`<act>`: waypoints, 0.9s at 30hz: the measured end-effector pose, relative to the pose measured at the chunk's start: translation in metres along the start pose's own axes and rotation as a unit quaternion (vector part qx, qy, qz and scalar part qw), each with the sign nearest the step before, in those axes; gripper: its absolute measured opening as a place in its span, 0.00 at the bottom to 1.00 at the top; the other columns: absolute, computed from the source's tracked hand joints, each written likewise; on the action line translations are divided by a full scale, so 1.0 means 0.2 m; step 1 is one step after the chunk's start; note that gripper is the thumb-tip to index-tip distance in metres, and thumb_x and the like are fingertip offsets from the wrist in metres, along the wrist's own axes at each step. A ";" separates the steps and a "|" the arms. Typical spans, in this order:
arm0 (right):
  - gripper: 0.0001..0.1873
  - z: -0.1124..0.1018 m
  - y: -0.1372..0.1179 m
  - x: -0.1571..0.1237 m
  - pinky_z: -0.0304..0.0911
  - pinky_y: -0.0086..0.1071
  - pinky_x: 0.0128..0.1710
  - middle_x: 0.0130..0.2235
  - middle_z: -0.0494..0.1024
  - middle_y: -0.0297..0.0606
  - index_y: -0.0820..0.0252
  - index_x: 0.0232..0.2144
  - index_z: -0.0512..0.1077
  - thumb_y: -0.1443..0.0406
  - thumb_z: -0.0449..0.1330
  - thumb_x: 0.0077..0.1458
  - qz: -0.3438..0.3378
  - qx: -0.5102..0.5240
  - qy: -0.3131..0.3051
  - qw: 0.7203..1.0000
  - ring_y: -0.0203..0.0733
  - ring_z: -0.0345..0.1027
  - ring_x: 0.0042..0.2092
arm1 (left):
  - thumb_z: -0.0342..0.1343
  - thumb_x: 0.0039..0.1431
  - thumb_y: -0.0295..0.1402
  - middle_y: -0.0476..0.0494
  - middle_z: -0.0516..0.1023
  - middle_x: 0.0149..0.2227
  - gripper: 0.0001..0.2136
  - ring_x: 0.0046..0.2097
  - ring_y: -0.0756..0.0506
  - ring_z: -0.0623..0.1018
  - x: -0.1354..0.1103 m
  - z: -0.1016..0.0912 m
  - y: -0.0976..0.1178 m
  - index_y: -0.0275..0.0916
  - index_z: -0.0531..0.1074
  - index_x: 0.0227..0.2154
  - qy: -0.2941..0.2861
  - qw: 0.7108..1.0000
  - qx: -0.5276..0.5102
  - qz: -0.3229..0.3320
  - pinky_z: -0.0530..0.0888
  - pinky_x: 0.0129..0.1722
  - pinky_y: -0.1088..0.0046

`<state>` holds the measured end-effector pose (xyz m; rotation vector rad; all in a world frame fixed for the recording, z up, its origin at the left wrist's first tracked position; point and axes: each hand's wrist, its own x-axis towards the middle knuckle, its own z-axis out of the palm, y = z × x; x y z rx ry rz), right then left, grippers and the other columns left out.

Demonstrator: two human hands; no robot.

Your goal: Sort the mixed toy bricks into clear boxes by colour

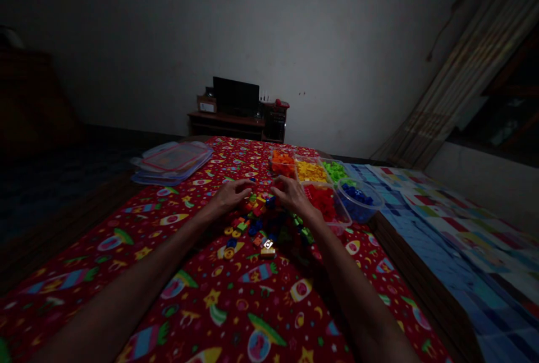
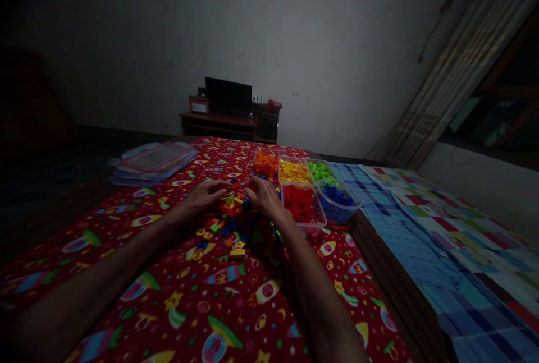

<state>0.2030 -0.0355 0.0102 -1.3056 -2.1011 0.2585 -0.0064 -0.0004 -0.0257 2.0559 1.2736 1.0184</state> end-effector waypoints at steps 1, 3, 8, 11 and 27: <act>0.07 0.02 -0.01 -0.01 0.59 0.28 0.36 0.33 0.76 0.37 0.61 0.36 0.71 0.65 0.55 0.56 -0.004 -0.006 -0.005 1.000 0.36 0.67 0.34 | 0.50 0.48 0.44 0.43 0.79 0.36 0.20 0.37 0.43 0.76 0.00 -0.03 0.00 0.35 0.74 0.39 0.011 1.000 -0.001 0.008 0.71 0.37 0.70; 0.07 0.05 -0.04 -0.03 0.57 0.27 0.33 0.31 0.74 0.36 0.61 0.35 0.70 0.63 0.57 0.56 -0.029 -0.031 -0.033 0.999 0.36 0.65 0.32 | 0.50 0.45 0.41 0.44 0.77 0.33 0.16 0.35 0.44 0.75 0.00 -0.10 0.00 0.35 0.73 0.32 0.032 0.999 0.005 0.012 0.71 0.37 0.70; 0.09 0.16 -0.08 -0.12 0.54 0.29 0.33 0.36 0.73 0.40 0.61 0.39 0.68 0.64 0.58 0.55 -0.136 -0.125 -0.086 0.979 0.39 0.64 0.36 | 0.53 0.41 0.43 0.49 0.74 0.26 0.14 0.30 0.46 0.72 -0.01 -0.14 -0.03 0.38 0.72 0.26 -0.068 0.997 0.042 -0.009 0.69 0.31 0.73; 0.09 0.21 -0.07 -0.14 0.54 0.29 0.34 0.39 0.72 0.43 0.61 0.42 0.67 0.67 0.54 0.57 -0.162 -0.135 -0.077 0.975 0.40 0.63 0.37 | 0.56 0.39 0.43 0.49 0.73 0.24 0.14 0.28 0.47 0.70 -0.03 -0.08 -0.06 0.39 0.73 0.26 -0.113 0.989 0.096 0.003 0.66 0.28 0.74; 0.13 0.09 0.02 -0.02 0.65 0.28 0.26 0.24 0.74 0.32 0.62 0.41 0.70 0.68 0.53 0.52 0.126 0.237 -0.102 0.958 0.38 0.70 0.26 | 0.51 0.49 0.53 0.51 0.69 0.21 0.22 0.24 0.50 0.66 -0.05 -0.06 -0.03 0.37 0.72 0.24 -0.144 0.989 -0.003 -0.027 0.62 0.22 0.77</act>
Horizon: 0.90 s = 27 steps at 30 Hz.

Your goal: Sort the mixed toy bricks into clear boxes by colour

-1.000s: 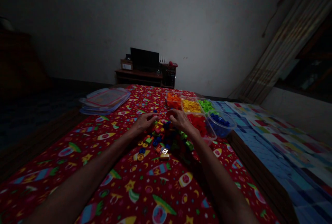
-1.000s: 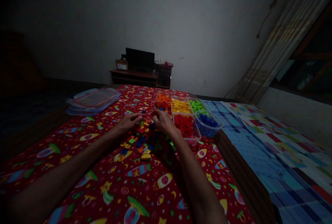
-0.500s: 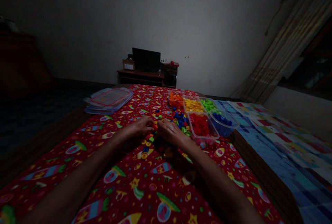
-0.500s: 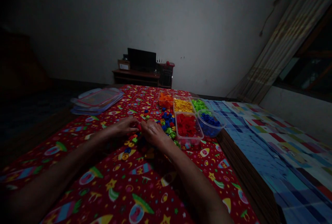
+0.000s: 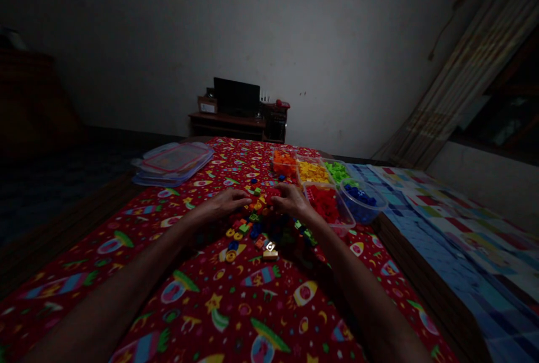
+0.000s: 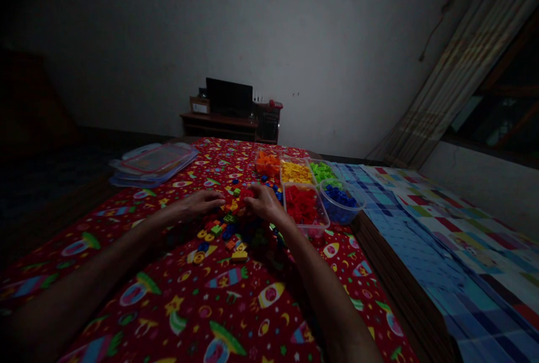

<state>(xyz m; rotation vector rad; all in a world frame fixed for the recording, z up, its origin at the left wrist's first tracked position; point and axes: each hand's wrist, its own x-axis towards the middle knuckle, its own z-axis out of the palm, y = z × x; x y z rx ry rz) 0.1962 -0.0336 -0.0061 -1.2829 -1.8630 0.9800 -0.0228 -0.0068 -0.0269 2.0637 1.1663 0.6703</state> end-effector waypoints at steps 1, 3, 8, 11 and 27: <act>0.13 -0.02 0.00 0.00 0.64 0.28 0.26 0.25 0.75 0.32 0.62 0.40 0.71 0.69 0.54 0.51 -0.013 -0.015 0.001 1.000 0.37 0.70 0.26 | 0.51 0.48 0.54 0.51 0.69 0.21 0.22 0.24 0.50 0.66 0.01 0.00 0.00 0.37 0.72 0.25 0.004 1.000 -0.003 0.003 0.62 0.22 0.77; 0.12 -0.09 -0.02 -0.01 0.64 0.27 0.28 0.28 0.76 0.33 0.62 0.37 0.72 0.70 0.55 0.48 -0.054 -0.084 0.028 0.995 0.37 0.70 0.29 | 0.52 0.47 0.53 0.51 0.69 0.21 0.21 0.24 0.50 0.66 0.01 0.01 0.01 0.36 0.71 0.24 0.007 1.000 -0.006 0.006 0.63 0.23 0.77; 0.17 -0.37 -0.01 -0.05 0.62 0.29 0.36 0.34 0.77 0.39 0.64 0.39 0.73 0.72 0.53 0.45 -0.082 -0.259 0.169 0.947 0.39 0.69 0.36 | 0.52 0.45 0.53 0.50 0.68 0.21 0.21 0.25 0.50 0.66 0.00 0.00 0.03 0.37 0.69 0.21 0.021 1.000 0.009 0.005 0.63 0.23 0.76; 0.17 -0.52 0.03 -0.11 0.62 0.31 0.39 0.38 0.77 0.42 0.64 0.39 0.73 0.73 0.53 0.45 -0.030 -0.315 0.178 0.932 0.41 0.69 0.38 | 0.52 0.44 0.54 0.51 0.67 0.20 0.21 0.24 0.50 0.66 0.00 0.00 0.04 0.38 0.68 0.20 0.028 0.999 0.016 0.004 0.63 0.23 0.76; 0.13 -0.20 -0.16 -0.13 0.60 0.28 0.34 0.37 0.77 0.42 0.62 0.44 0.73 0.67 0.56 0.56 -0.190 -0.251 0.057 0.948 0.38 0.70 0.36 | 0.49 0.47 0.56 0.52 0.64 0.21 0.22 0.25 0.50 0.64 -0.01 0.06 0.17 0.38 0.67 0.25 0.022 1.000 -0.017 -0.013 0.62 0.24 0.75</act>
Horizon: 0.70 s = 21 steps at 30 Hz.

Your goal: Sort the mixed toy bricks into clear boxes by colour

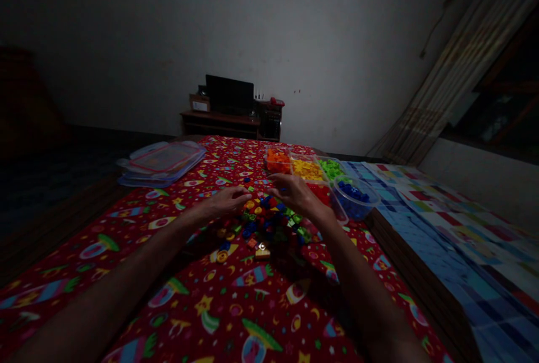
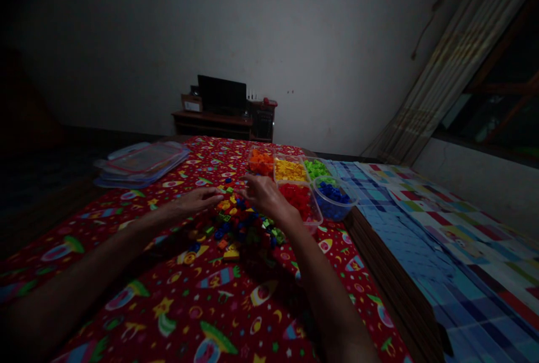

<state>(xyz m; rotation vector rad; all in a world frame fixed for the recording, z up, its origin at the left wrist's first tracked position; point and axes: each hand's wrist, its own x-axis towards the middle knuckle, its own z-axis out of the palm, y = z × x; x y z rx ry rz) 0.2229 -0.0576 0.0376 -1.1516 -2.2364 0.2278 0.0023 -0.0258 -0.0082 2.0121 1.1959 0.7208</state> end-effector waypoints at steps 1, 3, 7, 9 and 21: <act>0.13 0.05 -0.03 0.00 0.59 0.28 0.34 0.38 0.77 0.42 0.61 0.44 0.72 0.67 0.57 0.56 -0.028 -0.007 -0.013 0.999 0.37 0.69 0.36 | 0.48 0.47 0.56 0.52 0.63 0.21 0.22 0.24 0.50 0.63 0.00 0.02 0.02 0.38 0.67 0.26 -0.012 1.000 -0.014 0.001 0.61 0.23 0.75; 0.10 0.13 -0.06 0.00 0.56 0.27 0.33 0.37 0.76 0.41 0.61 0.41 0.72 0.68 0.56 0.57 -0.063 -0.031 -0.035 0.997 0.36 0.67 0.35 | 0.47 0.48 0.57 0.53 0.62 0.21 0.23 0.23 0.51 0.62 -0.01 0.04 0.05 0.38 0.67 0.27 -0.038 0.998 -0.045 0.007 0.60 0.22 0.75; 0.08 0.21 -0.03 0.00 0.49 0.27 0.29 0.29 0.73 0.36 0.62 0.33 0.70 0.67 0.51 0.60 -0.069 -0.079 -0.043 0.994 0.32 0.60 0.28 | 0.43 0.50 0.58 0.53 0.60 0.19 0.25 0.22 0.51 0.60 0.00 0.03 0.05 0.38 0.65 0.23 -0.033 0.999 -0.020 0.016 0.59 0.21 0.75; 0.08 0.22 0.02 0.00 0.47 0.27 0.28 0.28 0.71 0.35 0.62 0.32 0.68 0.68 0.50 0.60 -0.059 -0.102 -0.027 0.993 0.33 0.57 0.27 | 0.41 0.52 0.57 0.51 0.61 0.19 0.25 0.23 0.50 0.63 0.01 -0.01 0.00 0.38 0.66 0.21 0.029 0.998 0.057 0.023 0.61 0.23 0.75; 0.05 0.29 0.16 -0.04 0.51 0.30 0.33 0.32 0.69 0.38 0.62 0.34 0.64 0.72 0.50 0.54 -0.064 -0.167 0.000 0.984 0.37 0.57 0.32 | 0.52 0.48 0.41 0.41 0.78 0.37 0.15 0.40 0.42 0.74 0.08 -0.03 -0.33 0.38 0.76 0.34 0.063 0.981 0.180 0.041 0.70 0.41 0.70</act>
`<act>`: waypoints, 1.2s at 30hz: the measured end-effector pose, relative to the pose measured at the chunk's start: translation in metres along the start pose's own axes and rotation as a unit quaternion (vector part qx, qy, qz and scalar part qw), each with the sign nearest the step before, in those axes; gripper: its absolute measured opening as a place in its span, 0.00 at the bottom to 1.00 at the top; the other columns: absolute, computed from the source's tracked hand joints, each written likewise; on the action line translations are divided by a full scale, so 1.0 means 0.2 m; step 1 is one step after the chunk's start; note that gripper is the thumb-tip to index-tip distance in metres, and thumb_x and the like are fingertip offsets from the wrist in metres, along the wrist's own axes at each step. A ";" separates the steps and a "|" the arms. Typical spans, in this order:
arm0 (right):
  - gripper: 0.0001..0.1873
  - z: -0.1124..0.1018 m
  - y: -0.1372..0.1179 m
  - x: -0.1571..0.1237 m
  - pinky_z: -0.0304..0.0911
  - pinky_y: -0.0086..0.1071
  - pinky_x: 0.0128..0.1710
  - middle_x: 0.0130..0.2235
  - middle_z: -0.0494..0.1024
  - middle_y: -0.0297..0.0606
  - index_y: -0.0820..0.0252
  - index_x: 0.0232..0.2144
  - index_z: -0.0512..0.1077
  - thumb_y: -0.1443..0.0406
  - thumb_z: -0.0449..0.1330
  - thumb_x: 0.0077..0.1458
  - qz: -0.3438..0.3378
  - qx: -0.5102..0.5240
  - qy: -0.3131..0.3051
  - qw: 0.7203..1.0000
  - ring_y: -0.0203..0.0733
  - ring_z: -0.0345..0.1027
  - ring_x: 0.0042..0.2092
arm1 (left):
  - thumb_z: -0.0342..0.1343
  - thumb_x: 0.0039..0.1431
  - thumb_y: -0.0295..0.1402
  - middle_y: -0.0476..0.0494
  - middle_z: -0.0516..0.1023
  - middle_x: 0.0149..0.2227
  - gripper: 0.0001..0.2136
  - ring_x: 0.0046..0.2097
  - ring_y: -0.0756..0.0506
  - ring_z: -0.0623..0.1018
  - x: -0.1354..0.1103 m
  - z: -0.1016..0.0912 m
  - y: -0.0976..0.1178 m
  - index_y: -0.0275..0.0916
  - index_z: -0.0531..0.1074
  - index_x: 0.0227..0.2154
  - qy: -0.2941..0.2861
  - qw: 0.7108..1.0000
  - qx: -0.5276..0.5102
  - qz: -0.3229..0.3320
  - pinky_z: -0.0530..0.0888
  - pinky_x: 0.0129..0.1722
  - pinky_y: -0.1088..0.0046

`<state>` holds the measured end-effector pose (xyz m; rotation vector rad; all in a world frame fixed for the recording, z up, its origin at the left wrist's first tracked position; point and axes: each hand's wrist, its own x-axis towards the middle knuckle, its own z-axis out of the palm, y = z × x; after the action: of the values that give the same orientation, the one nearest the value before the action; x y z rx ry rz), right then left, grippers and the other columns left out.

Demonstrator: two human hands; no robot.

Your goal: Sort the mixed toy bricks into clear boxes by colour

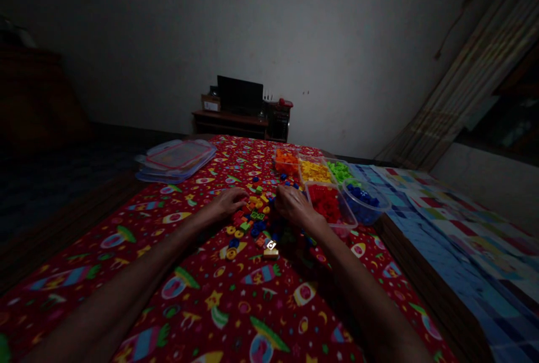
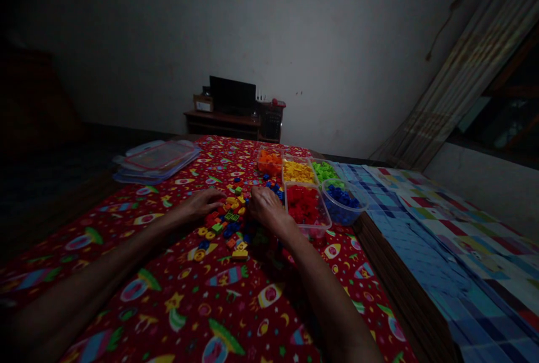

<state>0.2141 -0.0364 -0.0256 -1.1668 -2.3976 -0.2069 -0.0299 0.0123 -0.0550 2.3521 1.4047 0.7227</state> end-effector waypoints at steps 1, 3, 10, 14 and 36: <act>0.06 0.00 0.00 0.00 0.51 0.29 0.32 0.31 0.69 0.38 0.62 0.34 0.64 0.72 0.51 0.53 -0.003 0.004 -0.008 1.000 0.37 0.57 0.31 | 0.53 0.48 0.42 0.43 0.78 0.34 0.14 0.37 0.43 0.74 0.00 -0.01 0.01 0.38 0.76 0.32 0.001 1.000 -0.011 -0.018 0.70 0.38 0.71; 0.07 -0.02 -0.01 0.00 0.52 0.29 0.32 0.31 0.69 0.37 0.62 0.35 0.65 0.72 0.52 0.52 -0.001 0.017 -0.017 1.000 0.37 0.58 0.31 | 0.52 0.50 0.45 0.45 0.75 0.27 0.16 0.31 0.45 0.73 -0.02 -0.03 0.05 0.37 0.75 0.29 0.011 0.995 -0.062 -0.073 0.69 0.31 0.72; 0.15 -0.07 -0.08 0.04 0.56 0.30 0.36 0.36 0.73 0.43 0.65 0.48 0.64 0.70 0.50 0.57 -0.017 0.083 0.020 0.996 0.39 0.64 0.35 | 0.60 0.47 0.50 0.49 0.74 0.29 0.27 0.29 0.50 0.72 -0.05 -0.07 0.21 0.39 0.69 0.46 -0.017 0.901 -0.408 -0.145 0.69 0.27 0.76; 0.12 -0.05 -0.13 0.05 0.57 0.29 0.37 0.39 0.74 0.44 0.63 0.47 0.64 0.68 0.49 0.61 -0.076 0.151 0.015 0.985 0.40 0.66 0.39 | 0.63 0.43 0.49 0.45 0.76 0.34 0.31 0.33 0.48 0.74 -0.04 -0.01 0.28 0.39 0.68 0.49 -0.052 0.880 -0.457 -0.114 0.69 0.29 0.76; 0.12 -0.43 0.13 -0.03 0.56 0.31 0.36 0.38 0.75 0.46 0.62 0.40 0.73 0.66 0.51 0.59 0.189 -0.102 -0.095 0.972 0.42 0.66 0.38 | 0.53 0.50 0.48 0.38 0.77 0.45 0.23 0.46 0.40 0.75 -0.08 -0.17 0.15 0.39 0.73 0.44 -0.171 0.981 0.090 -0.018 0.70 0.44 0.70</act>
<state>0.2673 -0.0519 0.0466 -1.7840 -2.2943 -0.2279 -0.0332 -0.0159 -0.0159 2.4287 1.4019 0.1725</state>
